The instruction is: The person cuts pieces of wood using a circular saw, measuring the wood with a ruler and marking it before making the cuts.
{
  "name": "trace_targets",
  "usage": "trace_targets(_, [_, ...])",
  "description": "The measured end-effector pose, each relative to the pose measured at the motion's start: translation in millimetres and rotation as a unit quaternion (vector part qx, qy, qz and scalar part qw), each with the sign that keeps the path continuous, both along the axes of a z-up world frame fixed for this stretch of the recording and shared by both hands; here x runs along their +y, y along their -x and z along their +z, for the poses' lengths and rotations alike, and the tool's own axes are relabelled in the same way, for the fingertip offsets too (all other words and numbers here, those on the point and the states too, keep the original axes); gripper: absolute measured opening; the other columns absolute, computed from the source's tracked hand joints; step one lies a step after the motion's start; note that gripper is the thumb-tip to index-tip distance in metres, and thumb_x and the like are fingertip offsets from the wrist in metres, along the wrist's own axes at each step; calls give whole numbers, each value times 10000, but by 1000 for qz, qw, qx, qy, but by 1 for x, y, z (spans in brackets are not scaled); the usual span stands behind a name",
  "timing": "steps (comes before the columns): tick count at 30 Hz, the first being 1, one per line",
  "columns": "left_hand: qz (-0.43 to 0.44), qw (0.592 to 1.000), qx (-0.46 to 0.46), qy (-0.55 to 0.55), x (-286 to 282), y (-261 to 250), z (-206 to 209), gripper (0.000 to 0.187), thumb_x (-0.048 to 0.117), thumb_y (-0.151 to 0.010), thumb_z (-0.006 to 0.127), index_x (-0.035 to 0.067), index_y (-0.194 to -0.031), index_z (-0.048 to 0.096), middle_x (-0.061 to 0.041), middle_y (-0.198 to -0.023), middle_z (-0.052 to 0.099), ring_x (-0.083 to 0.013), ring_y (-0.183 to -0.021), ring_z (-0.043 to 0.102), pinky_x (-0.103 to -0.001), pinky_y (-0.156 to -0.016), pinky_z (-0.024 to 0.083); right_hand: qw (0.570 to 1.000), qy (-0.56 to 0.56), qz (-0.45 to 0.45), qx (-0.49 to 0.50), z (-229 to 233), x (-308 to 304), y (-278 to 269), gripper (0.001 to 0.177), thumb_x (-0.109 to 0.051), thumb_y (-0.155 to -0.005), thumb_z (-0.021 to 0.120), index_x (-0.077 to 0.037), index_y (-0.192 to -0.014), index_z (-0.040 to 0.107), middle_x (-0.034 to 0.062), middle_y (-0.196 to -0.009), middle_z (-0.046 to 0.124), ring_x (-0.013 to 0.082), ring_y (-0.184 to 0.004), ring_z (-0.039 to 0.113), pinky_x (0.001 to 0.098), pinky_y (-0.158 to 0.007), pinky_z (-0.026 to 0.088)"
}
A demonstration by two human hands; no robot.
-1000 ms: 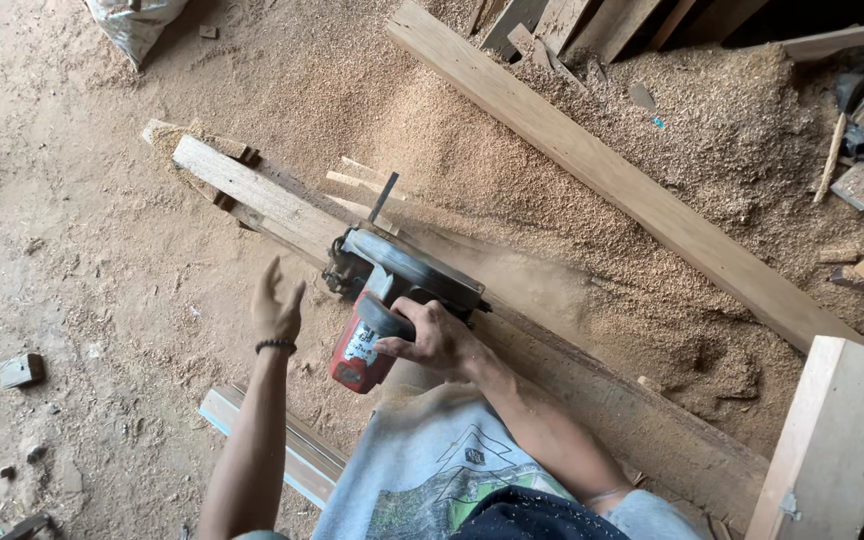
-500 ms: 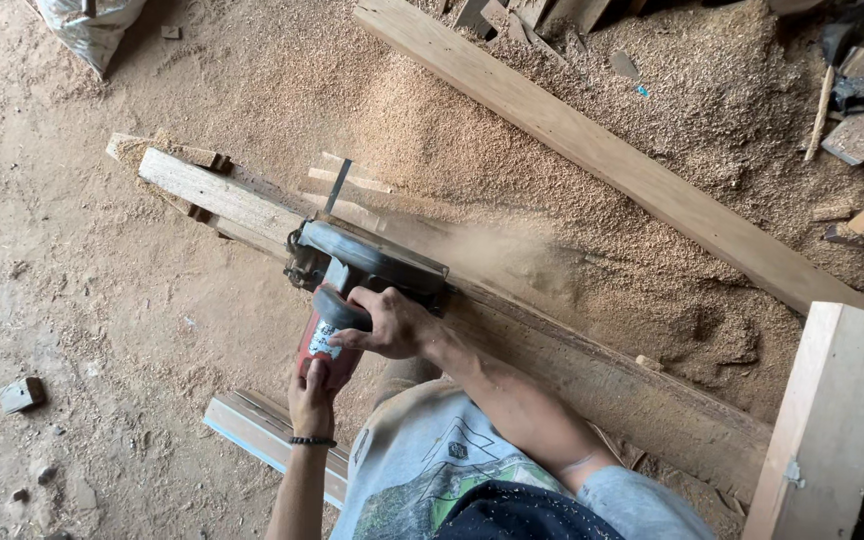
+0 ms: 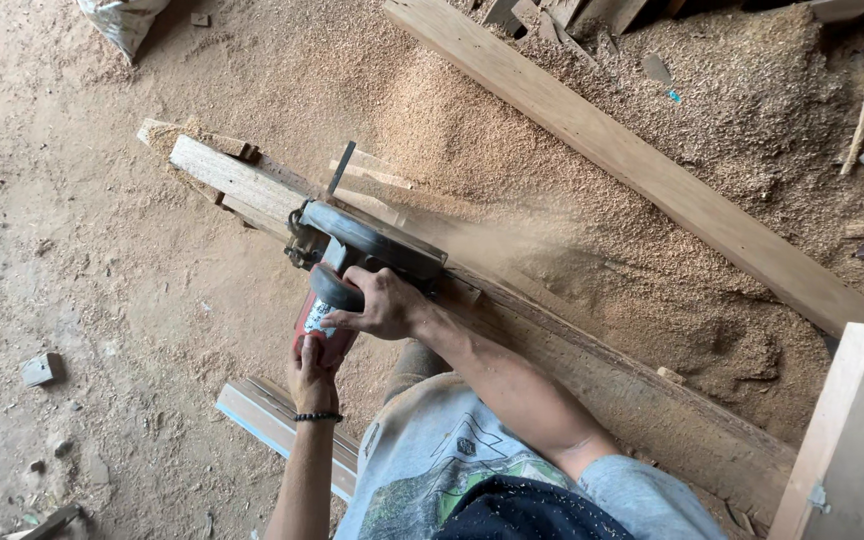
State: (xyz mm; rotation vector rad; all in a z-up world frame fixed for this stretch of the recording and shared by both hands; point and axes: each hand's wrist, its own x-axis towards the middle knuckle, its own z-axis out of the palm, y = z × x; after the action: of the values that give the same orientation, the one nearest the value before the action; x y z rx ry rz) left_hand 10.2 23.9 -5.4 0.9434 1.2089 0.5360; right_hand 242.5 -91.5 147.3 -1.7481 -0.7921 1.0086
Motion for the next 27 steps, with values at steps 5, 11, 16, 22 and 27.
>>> trace_targets(5, [25, 1000, -5, -1, 10, -4, 3, 438, 406, -1001, 715, 201, -1360, 572, -97, -1257, 571, -280, -1079, 596, -444, -886, 524, 1000, 9, 3, -9, -5, 15, -1, 520, -630, -727, 748, -173, -929, 606, 186, -712, 691, 346, -804, 753, 445, -684, 559])
trace_targets(11, [71, 997, 1, 0, 17, -13, 10, 345, 389, -983, 731, 241, -1275, 619, -51, -1202, 625, -250, -1038, 634, -360, -838, 531, 1000, 18, 4, -12, -3, 33, -2, 475, -554, -716, 753, -169, -956, 613, 196, -727, 698, 360, -825, 754, 464, -693, 561])
trace_targets(16, [111, 994, -1, -1, 23, -24, 13, 332, 388, -990, 729, 236, -1268, 630, -63, -1222, 634, -266, -1069, 617, -422, -889, 500, 1000, 20, 15, -17, -13, 47, -5, 453, -543, -717, 740, -182, -964, 618, 188, -719, 700, 353, -817, 756, 460, -681, 566])
trace_targets(22, [139, 990, 23, 19, 24, -44, 36, 305, 426, -955, 749, 269, -1191, 636, -9, -1128, 613, -209, -972, 580, -328, -792, 444, 999, 20, 14, -20, -15, 59, -11, 402, -484, -721, 744, -186, -965, 629, 193, -711, 700, 359, -795, 755, 467, -663, 562])
trace_targets(27, [153, 988, 30, 23, 31, -49, 44, 306, 456, -951, 747, 298, -1188, 636, 3, -1134, 599, -207, -986, 566, -311, -802, 425, 1000, 22, 11, -7, -6, 68, -13, 351, -435, -724, 734, -167, -921, 621, 210, -703, 690, 379, -783, 746, 472, -654, 547])
